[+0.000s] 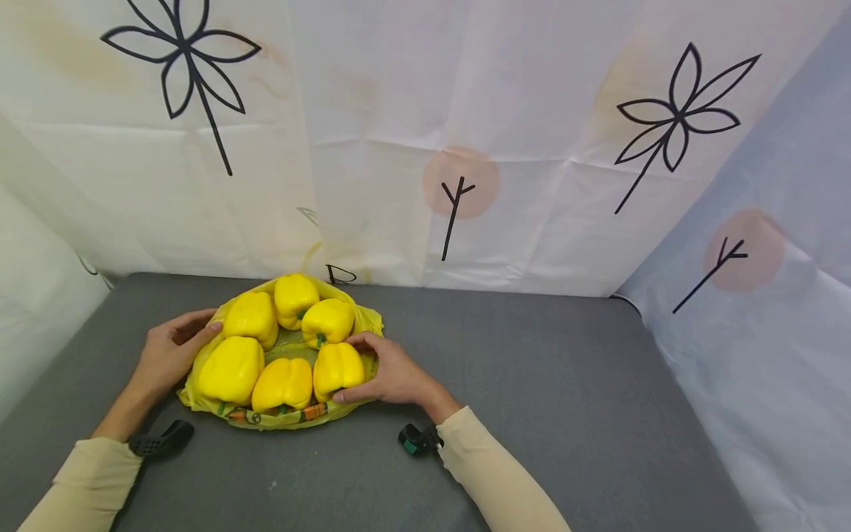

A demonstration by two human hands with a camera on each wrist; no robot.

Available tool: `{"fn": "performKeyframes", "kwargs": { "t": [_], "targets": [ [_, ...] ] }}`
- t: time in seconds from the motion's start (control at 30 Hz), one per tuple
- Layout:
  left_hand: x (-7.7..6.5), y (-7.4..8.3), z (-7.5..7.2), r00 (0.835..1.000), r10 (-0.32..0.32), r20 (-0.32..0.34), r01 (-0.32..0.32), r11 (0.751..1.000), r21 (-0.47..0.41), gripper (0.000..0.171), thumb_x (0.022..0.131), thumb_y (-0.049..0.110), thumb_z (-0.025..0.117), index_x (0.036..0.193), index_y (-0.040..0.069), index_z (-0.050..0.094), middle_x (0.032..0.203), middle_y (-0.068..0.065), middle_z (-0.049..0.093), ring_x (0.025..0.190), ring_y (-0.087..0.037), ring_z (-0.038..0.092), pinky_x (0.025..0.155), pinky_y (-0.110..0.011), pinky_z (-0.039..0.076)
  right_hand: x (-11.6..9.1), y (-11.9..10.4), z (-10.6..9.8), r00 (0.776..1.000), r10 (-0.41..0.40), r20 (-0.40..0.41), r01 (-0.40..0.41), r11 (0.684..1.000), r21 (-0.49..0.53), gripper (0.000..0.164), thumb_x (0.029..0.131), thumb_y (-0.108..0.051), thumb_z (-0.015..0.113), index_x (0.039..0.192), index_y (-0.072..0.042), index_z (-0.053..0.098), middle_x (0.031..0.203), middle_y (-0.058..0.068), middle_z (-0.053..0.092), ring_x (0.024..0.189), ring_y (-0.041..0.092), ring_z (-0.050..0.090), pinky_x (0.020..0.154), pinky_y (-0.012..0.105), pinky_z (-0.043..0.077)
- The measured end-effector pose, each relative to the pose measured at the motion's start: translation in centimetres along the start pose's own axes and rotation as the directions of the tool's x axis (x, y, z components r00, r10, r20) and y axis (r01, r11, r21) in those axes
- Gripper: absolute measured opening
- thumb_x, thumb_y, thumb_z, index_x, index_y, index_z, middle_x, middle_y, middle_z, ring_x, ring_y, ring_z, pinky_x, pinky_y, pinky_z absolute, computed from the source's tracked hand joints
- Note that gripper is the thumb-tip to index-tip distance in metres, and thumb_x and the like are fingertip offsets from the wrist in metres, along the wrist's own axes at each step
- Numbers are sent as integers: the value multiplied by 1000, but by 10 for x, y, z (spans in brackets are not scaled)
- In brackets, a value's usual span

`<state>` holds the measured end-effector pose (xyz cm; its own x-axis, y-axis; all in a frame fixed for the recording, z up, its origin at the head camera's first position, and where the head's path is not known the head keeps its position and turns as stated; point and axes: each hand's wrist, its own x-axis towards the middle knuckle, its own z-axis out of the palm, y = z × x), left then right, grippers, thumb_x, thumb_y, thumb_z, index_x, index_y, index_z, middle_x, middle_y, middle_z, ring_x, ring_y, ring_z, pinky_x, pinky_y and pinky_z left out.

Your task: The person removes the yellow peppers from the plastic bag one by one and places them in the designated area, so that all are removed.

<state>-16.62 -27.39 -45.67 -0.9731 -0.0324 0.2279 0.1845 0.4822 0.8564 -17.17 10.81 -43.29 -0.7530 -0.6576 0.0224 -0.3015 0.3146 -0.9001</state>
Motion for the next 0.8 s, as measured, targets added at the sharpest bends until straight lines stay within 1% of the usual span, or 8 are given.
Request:
{"fn": "performKeyframes", "kwargs": {
  "t": [0.03, 0.2, 0.33, 0.5, 0.67, 0.8],
  "targets": [
    [0, 1, 0, 1000, 0, 0, 0, 1000, -2, 45, 103, 26, 63, 139, -2, 59, 109, 10, 64, 93, 6, 60, 76, -9, 49, 0, -1, 0, 1000, -2, -5, 2, 1000, -3, 71, 80, -22, 89, 141, -18, 53, 129, -5, 59, 114, 11, 58, 94, 33, 52],
    [-1, 2, 0, 1000, -2, -3, 2, 1000, 6, 46, 103, 28, 63, 138, -2, 60, 109, 10, 64, 92, 5, 60, 76, -9, 49, -1, -4, 0, 999, -10, -37, 9, 1000, -21, 72, 79, -23, 89, 140, -16, 53, 128, -2, 58, 114, 15, 57, 94, 34, 51],
    [0, 1, 0, 1000, 0, -3, 0, 1000, 2, 45, 103, 25, 63, 139, -3, 59, 110, 7, 63, 93, 6, 59, 76, -9, 49, -1, -8, -1, 998, -15, -63, 14, 1000, -18, 73, 78, -24, 90, 140, -14, 53, 128, 0, 58, 115, 19, 57, 96, 38, 50],
    [1, -2, 1, 1000, 7, -3, -7, 1000, -8, 45, 103, 23, 63, 139, -4, 58, 109, 10, 63, 92, 6, 60, 76, -9, 50, -2, -11, -3, 995, -28, -91, 28, 1000, -7, 73, 78, -22, 90, 140, -12, 53, 130, 2, 58, 117, 20, 56, 101, 42, 47],
    [1, -1, 1, 1000, 4, -1, -4, 1000, -7, 45, 104, 23, 62, 139, -4, 58, 108, 11, 62, 92, 6, 60, 76, -10, 50, -4, -16, -6, 994, -44, -96, 48, 998, 38, 73, 79, -17, 89, 141, -10, 51, 132, 5, 58, 119, 21, 57, 103, 42, 47],
    [0, 1, 0, 1000, 2, 1, -2, 1000, -5, 45, 104, 24, 62, 139, -4, 58, 109, 11, 62, 93, 7, 59, 76, -9, 50, -5, -19, -8, 995, -50, -84, 58, 994, 93, 73, 79, -14, 88, 142, -8, 50, 133, 7, 57, 119, 21, 58, 104, 41, 47]
  ]
}}
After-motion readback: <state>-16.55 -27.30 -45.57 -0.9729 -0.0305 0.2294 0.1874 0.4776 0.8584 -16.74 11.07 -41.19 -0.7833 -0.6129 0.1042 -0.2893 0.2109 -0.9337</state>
